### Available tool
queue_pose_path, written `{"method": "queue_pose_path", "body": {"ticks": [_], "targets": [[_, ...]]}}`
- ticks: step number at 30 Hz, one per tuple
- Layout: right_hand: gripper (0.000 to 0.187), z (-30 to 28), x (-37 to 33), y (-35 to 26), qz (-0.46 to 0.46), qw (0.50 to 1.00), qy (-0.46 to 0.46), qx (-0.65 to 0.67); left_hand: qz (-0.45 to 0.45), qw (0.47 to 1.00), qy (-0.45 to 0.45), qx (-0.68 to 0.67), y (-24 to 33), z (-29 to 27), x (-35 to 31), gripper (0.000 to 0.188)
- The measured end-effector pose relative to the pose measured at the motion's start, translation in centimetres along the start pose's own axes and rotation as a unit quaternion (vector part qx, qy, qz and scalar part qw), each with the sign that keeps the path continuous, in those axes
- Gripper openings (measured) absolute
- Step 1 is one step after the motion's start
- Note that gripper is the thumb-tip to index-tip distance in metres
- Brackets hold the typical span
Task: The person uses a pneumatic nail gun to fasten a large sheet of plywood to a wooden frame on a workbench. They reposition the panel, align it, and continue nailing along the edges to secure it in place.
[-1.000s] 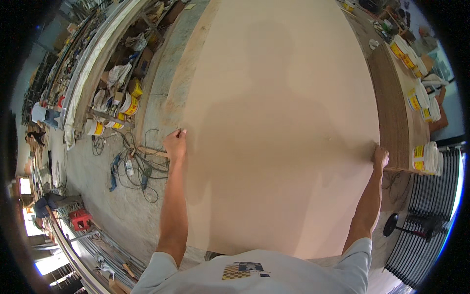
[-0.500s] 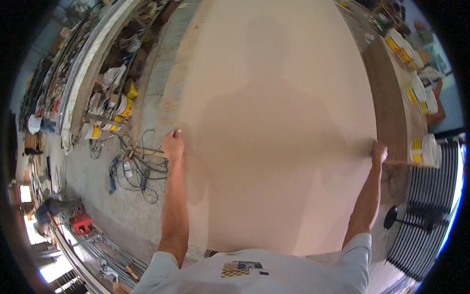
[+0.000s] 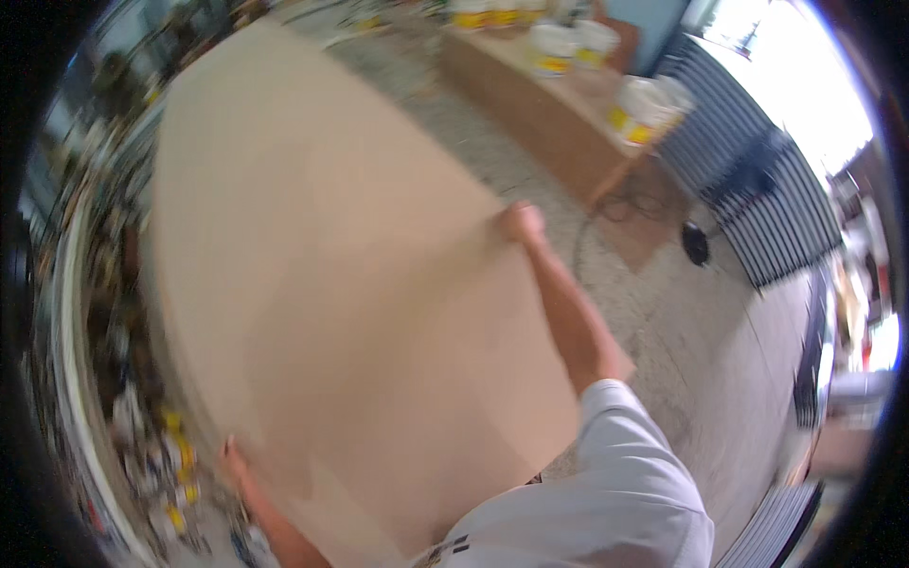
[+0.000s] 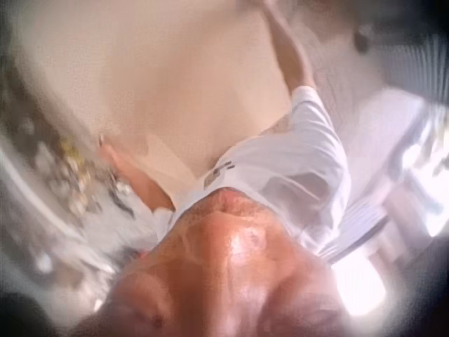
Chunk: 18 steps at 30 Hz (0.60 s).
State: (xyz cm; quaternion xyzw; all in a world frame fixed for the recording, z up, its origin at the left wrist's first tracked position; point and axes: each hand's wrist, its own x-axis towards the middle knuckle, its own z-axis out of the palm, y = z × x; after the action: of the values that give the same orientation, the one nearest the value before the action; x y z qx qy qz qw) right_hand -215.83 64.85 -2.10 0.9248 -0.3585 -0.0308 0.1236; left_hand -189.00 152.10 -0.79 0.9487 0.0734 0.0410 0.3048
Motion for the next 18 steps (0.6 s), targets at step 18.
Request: {"method": "queue_pose_path", "body": {"ticks": [18], "targets": [[0.041,-7.1,-3.9,-2.6,0.314,0.851,-0.019,0.421,0.024,0.978,-0.072,0.193,12.1,4.1,1.7,0.063]]}}
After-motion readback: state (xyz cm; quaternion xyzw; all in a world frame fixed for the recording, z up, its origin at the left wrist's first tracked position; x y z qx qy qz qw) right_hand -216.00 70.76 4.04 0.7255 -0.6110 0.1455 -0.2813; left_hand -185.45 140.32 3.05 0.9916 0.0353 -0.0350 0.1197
